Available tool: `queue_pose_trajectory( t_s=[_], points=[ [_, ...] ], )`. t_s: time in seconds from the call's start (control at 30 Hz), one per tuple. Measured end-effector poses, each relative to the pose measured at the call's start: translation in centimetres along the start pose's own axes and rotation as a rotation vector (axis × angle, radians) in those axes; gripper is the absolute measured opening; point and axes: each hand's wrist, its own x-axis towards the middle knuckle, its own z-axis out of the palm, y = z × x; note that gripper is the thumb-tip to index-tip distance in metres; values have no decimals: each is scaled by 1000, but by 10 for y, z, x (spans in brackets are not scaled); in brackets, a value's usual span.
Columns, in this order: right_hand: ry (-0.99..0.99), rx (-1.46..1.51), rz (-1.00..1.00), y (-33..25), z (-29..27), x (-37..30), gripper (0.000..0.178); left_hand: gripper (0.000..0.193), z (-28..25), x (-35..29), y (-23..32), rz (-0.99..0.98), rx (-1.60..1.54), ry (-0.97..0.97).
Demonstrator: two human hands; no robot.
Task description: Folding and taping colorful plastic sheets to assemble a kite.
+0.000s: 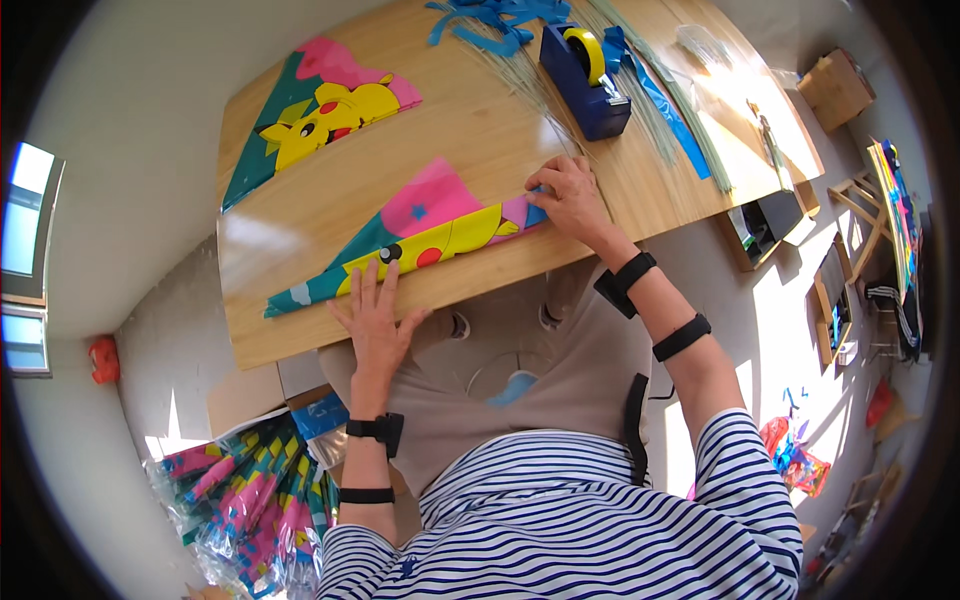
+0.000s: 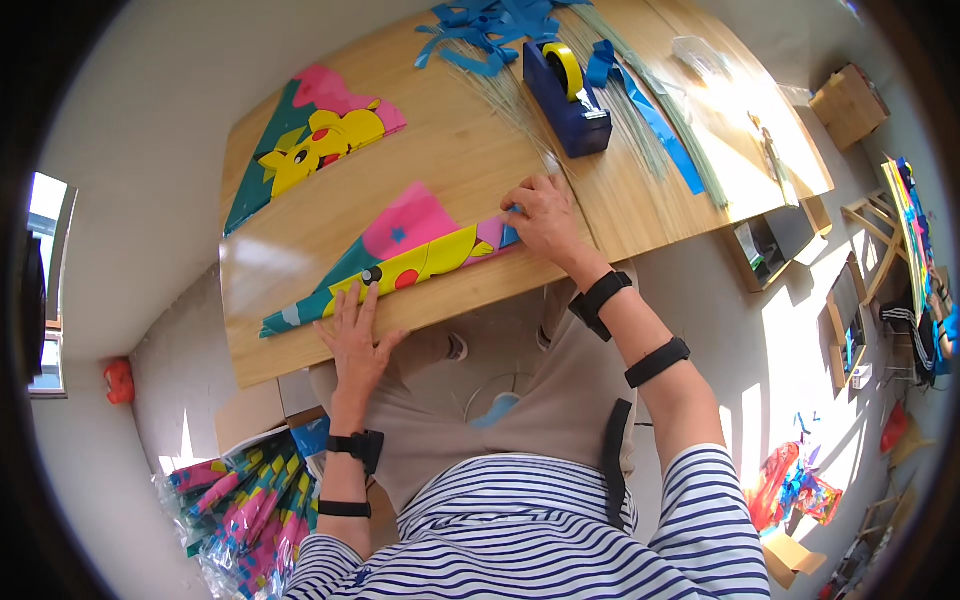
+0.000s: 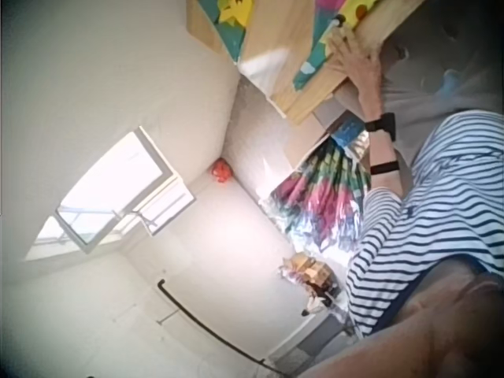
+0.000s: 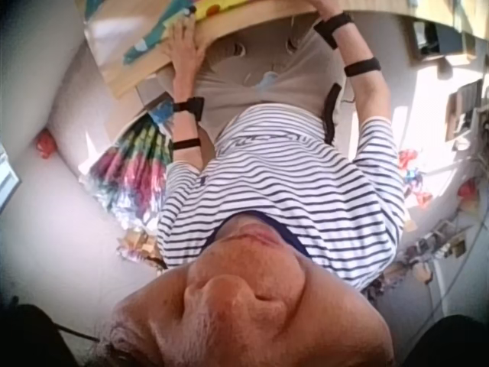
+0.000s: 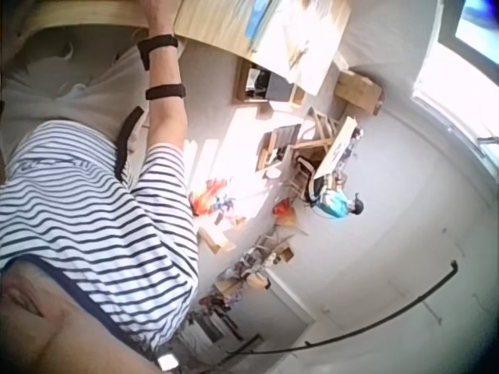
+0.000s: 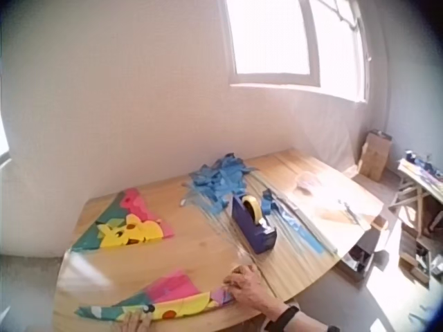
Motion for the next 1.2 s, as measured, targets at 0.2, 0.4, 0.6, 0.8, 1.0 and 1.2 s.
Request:
queue_pose_trajectory(
  t_s=[0.2, 0.4, 0.6, 0.8, 1.0, 1.2],
  points=[
    [-22, -47, 40, 1, 4, 3, 8, 85, -6, 1, 4, -24, 12, -39],
    [17, -139, 21, 6, 19, 8, 5, 84, -7, 1, 4, -22, 23, -21],
    [-7, -229, 70, 7, 27, 10, 6, 85, -7, 3, 3, 2, 55, -15],
    [74, -118, 50, 10, 21, 10, 14, 87, -2, 7, 0, -16, 51, -33],
    [114, -334, -202, -23, 6, -34, 54, 87, -1, 7, 0, -25, 36, -19],
    [-132, -466, -299, -31, 11, -57, 82, 87, 0, 5, 1, -20, 50, -24]
  ],
)
